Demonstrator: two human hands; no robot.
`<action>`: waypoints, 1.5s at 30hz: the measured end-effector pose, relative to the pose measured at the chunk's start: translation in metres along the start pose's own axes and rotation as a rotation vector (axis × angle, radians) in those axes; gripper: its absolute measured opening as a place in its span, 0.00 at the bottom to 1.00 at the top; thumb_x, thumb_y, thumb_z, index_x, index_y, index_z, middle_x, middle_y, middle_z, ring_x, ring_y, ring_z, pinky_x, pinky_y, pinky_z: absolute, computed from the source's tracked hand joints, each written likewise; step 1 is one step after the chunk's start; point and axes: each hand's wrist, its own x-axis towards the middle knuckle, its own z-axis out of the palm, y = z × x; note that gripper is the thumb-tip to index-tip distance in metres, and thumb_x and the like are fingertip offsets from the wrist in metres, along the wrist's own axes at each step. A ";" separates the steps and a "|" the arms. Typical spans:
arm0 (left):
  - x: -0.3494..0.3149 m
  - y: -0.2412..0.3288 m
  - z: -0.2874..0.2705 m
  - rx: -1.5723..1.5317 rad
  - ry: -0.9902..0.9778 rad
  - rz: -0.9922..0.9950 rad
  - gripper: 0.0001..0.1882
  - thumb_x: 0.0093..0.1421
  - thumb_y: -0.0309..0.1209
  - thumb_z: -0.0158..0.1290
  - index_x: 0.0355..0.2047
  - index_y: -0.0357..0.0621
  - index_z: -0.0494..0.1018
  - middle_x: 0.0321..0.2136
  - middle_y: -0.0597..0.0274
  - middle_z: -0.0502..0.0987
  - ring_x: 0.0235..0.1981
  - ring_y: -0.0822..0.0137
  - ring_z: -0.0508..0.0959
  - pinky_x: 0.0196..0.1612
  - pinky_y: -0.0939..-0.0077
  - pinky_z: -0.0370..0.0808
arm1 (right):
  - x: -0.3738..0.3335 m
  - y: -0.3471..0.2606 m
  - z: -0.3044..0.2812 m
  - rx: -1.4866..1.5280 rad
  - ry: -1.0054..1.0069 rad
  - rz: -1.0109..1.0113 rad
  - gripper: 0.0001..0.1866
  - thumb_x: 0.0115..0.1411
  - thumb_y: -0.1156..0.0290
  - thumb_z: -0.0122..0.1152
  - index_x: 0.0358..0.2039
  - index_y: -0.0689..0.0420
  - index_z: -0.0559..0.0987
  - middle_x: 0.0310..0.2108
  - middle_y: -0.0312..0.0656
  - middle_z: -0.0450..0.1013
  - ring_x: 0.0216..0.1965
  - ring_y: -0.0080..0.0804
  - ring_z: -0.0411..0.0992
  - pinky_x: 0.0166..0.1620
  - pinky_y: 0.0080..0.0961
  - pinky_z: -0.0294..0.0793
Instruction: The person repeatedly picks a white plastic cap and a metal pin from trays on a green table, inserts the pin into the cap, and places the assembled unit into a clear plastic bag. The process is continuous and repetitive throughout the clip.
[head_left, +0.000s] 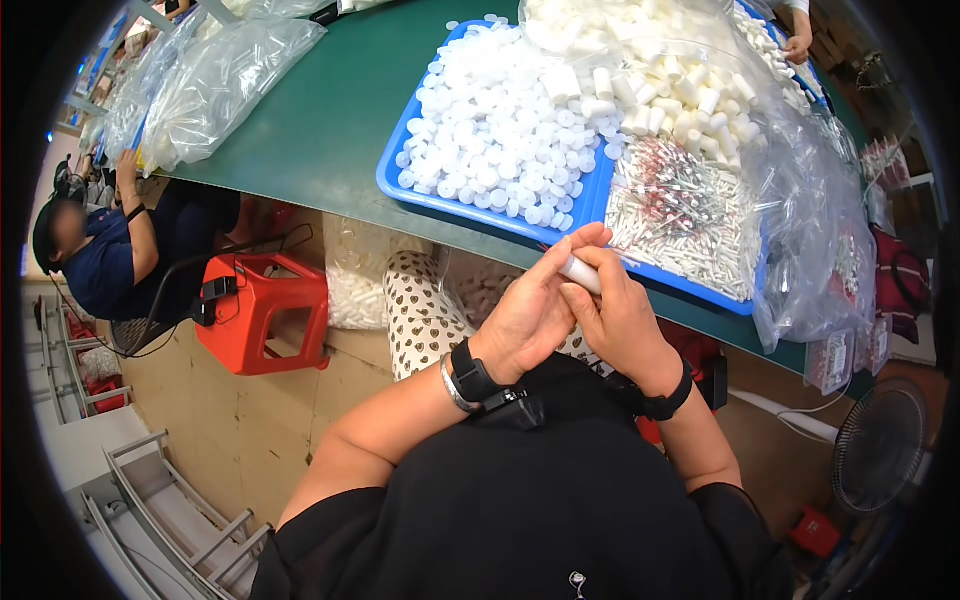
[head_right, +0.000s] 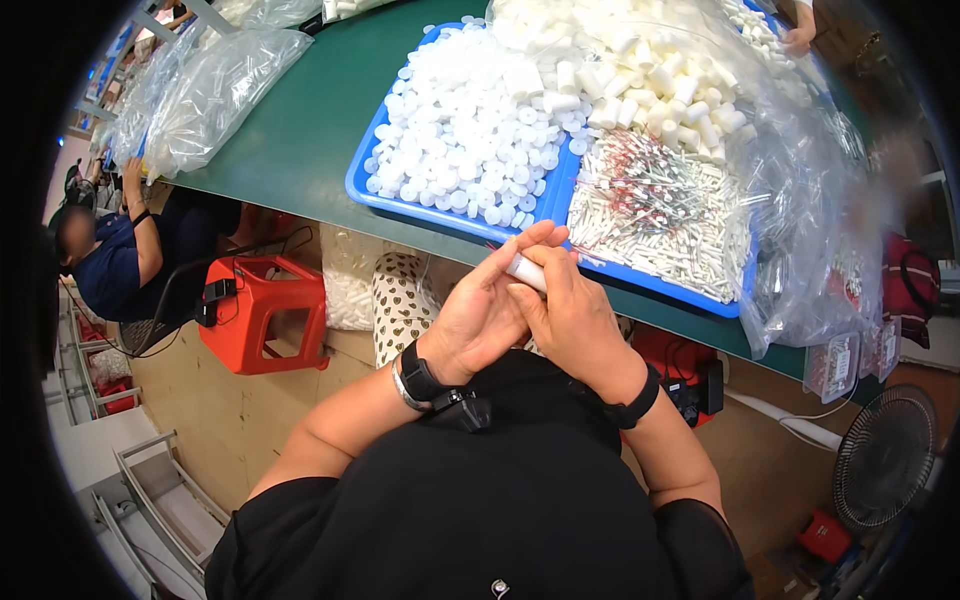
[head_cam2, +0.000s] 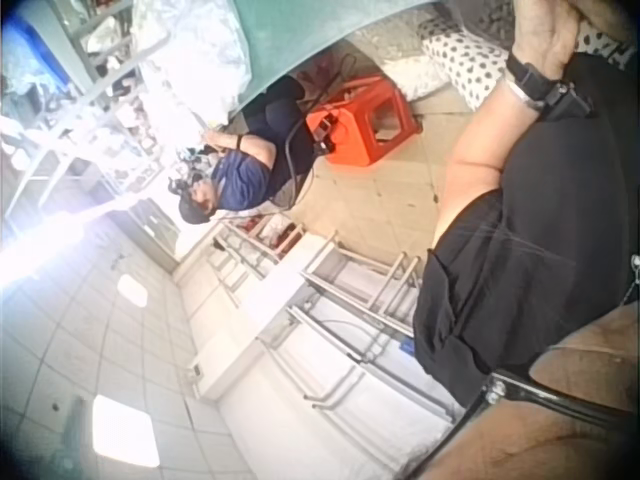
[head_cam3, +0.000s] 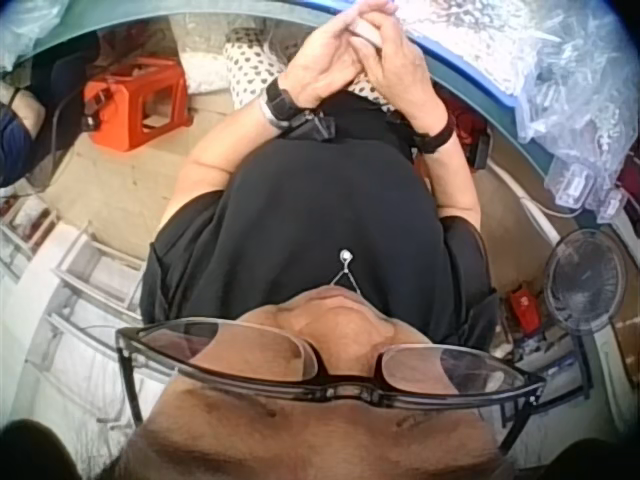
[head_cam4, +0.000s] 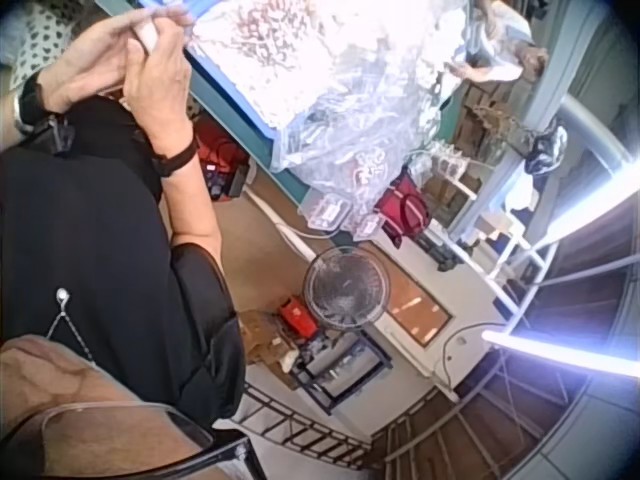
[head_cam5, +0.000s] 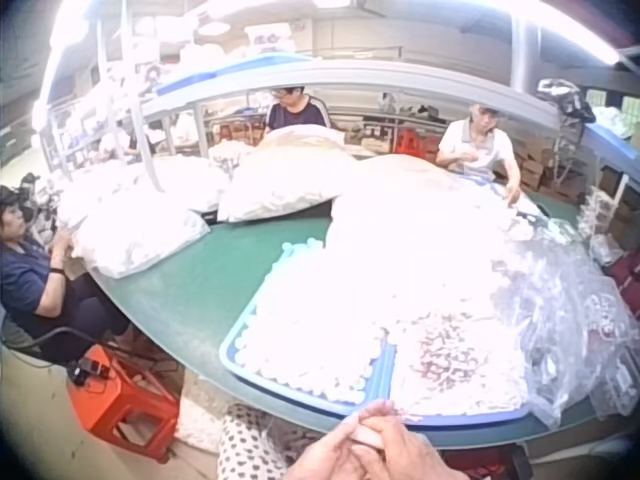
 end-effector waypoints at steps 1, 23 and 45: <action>-0.001 0.002 0.000 0.004 0.004 -0.008 0.23 0.73 0.40 0.41 0.64 0.44 0.62 0.65 0.57 0.62 0.66 0.60 0.62 0.69 0.60 0.59 | 0.001 -0.004 -0.003 0.029 0.002 0.005 0.15 0.62 0.72 0.60 0.47 0.62 0.70 0.31 0.49 0.74 0.29 0.52 0.75 0.32 0.40 0.75; -0.004 -0.011 -0.003 0.397 0.008 0.091 0.34 0.72 0.57 0.28 0.68 0.46 0.52 0.66 0.58 0.60 0.60 0.66 0.68 0.62 0.65 0.68 | -0.003 -0.014 0.015 0.236 0.087 0.288 0.09 0.70 0.68 0.52 0.41 0.62 0.72 0.28 0.43 0.74 0.25 0.30 0.71 0.29 0.27 0.69; -0.010 -0.009 -0.019 0.474 0.016 0.134 0.31 0.74 0.51 0.29 0.62 0.38 0.64 0.62 0.55 0.66 0.62 0.59 0.68 0.64 0.61 0.67 | -0.005 0.000 0.009 1.105 -0.279 0.747 0.19 0.74 0.58 0.43 0.39 0.60 0.74 0.20 0.30 0.64 0.14 0.13 0.55 0.18 0.14 0.52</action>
